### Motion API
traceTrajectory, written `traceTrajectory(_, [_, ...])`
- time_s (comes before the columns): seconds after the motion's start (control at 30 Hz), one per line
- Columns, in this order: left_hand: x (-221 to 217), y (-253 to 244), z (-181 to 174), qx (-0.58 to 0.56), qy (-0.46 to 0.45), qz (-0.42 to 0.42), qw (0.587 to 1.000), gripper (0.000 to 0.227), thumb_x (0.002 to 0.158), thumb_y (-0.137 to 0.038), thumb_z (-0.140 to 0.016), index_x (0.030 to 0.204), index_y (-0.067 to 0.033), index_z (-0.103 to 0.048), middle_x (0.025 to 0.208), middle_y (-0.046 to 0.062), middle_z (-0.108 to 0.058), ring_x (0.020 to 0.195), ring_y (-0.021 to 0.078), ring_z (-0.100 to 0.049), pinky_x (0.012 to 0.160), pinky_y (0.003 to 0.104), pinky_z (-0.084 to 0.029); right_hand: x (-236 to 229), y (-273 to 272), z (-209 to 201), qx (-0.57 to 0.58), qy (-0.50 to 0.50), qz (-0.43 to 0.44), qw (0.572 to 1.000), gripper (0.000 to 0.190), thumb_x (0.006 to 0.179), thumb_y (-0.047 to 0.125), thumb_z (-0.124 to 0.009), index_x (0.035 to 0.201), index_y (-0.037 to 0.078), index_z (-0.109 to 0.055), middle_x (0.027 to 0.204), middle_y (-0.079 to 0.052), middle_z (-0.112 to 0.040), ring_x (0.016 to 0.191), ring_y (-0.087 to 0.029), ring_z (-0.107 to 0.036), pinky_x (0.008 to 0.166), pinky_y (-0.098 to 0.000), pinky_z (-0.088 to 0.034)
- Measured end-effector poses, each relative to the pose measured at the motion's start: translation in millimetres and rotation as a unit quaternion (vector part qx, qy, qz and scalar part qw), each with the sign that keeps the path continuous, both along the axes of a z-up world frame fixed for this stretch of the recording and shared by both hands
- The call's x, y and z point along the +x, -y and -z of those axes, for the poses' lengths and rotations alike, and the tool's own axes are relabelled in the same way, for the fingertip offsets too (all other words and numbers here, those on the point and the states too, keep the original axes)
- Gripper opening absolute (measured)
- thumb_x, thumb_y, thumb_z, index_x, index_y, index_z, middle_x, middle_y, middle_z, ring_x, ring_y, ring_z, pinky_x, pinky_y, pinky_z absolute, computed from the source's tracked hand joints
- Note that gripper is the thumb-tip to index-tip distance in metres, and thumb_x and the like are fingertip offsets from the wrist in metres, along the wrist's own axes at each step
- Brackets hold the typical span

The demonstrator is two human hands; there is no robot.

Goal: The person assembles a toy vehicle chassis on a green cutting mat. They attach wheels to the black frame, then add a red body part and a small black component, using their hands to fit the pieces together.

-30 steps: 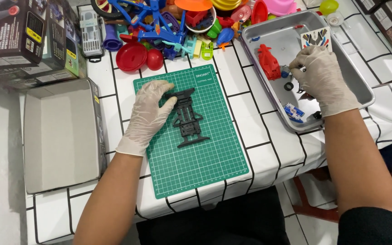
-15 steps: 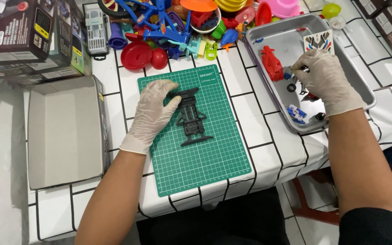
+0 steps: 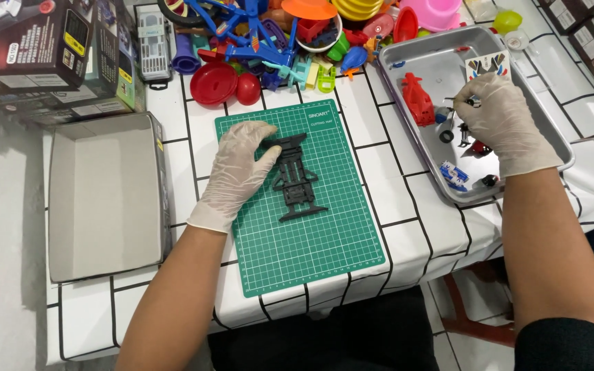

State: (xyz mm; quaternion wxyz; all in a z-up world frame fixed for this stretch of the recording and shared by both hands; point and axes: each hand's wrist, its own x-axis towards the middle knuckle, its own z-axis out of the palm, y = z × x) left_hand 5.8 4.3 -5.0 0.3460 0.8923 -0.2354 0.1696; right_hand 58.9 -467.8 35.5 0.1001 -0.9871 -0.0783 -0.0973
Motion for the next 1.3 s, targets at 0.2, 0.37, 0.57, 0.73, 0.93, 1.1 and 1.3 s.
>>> traceTrajectory(0.2, [-1,5,-5,0.005,0.017,-0.016,1.0,0.036,0.096,-0.025,-0.066,0.128,-0.0084,-0.066,0.124,0.011,-0.067,0.122,0.033,-0.056,0.107,0.051,-0.039,-36,-89,-76,0.269,-0.044,-0.065,0.96,0.005,0.099,0.002,-0.067,0.102,0.004,-0.071,0.11,-0.01,-0.068,0.105,-0.021,-0.063,0.096,-0.0318,-0.051])
traceTrajectory(0.37, [-7,7,-16,-0.045,0.084,-0.021,0.995,0.035,0.099,-0.025,-0.066,0.13,-0.0097,-0.062,0.119,0.009,-0.067,0.114,0.0301,-0.061,0.103,0.048,-0.043,-37,-163,-87,0.418,-0.153,-0.104,0.889,0.011,0.094,0.001,-0.068,0.101,0.008,-0.073,0.105,-0.005,-0.074,0.063,-0.004,-0.052,0.042,-0.0149,-0.035])
traceTrajectory(0.57, [-7,10,-16,-0.151,0.162,-0.032,0.975,0.044,0.101,-0.037,-0.068,0.14,-0.0192,-0.059,0.113,0.0,-0.066,0.112,0.0167,-0.065,0.11,0.036,-0.042,-35,-236,-49,0.445,-0.192,-0.205,0.85,0.013,0.089,0.002,-0.076,0.101,0.005,-0.073,0.094,-0.005,-0.072,0.089,-0.011,-0.064,0.083,-0.0281,-0.055])
traceTrajectory(0.73, [-3,9,-13,-0.148,0.179,0.0,0.973,0.035,0.099,-0.032,-0.07,0.132,-0.0205,-0.066,0.111,-0.003,-0.069,0.111,0.0151,-0.066,0.108,0.034,-0.044,-20,-247,7,0.422,-0.21,-0.259,0.843,0.006,0.094,0.005,-0.073,0.099,0.002,-0.073,0.087,-0.012,-0.068,0.079,-0.019,-0.063,0.075,-0.034,-0.054])
traceTrajectory(0.93, [-8,12,-20,-0.157,0.166,0.06,0.972,0.027,0.1,-0.021,-0.069,0.127,-0.0187,-0.069,0.106,-0.002,-0.07,0.107,0.0162,-0.068,0.105,0.035,-0.045,-19,-245,19,0.438,-0.22,-0.245,0.837,0.006,0.092,0.005,-0.074,0.097,0.003,-0.073,0.089,-0.009,-0.069,0.085,-0.018,-0.065,0.079,-0.0355,-0.055])
traceTrajectory(1.1, [-9,14,-22,-0.153,0.161,0.068,0.973,0.019,0.1,-0.019,-0.07,0.119,-0.0172,-0.071,0.104,-0.003,-0.071,0.105,0.0164,-0.068,0.104,0.035,-0.044,-22,-246,14,0.45,-0.247,-0.235,0.825,0.006,0.091,0.008,-0.076,0.095,0.004,-0.074,0.088,-0.01,-0.071,0.083,-0.018,-0.066,0.08,-0.0355,-0.057])
traceTrajectory(1.3, [-13,15,-29,-0.186,0.137,0.066,0.971,0.014,0.098,-0.013,-0.072,0.111,-0.0163,-0.073,0.098,-0.003,-0.072,0.099,0.0179,-0.069,0.102,0.035,-0.047,-36,-245,-10,0.442,-0.23,-0.247,0.831,0.016,0.09,0.003,-0.071,0.106,0.005,-0.074,0.092,-0.008,-0.069,0.088,-0.016,-0.061,0.081,-0.034,-0.056])
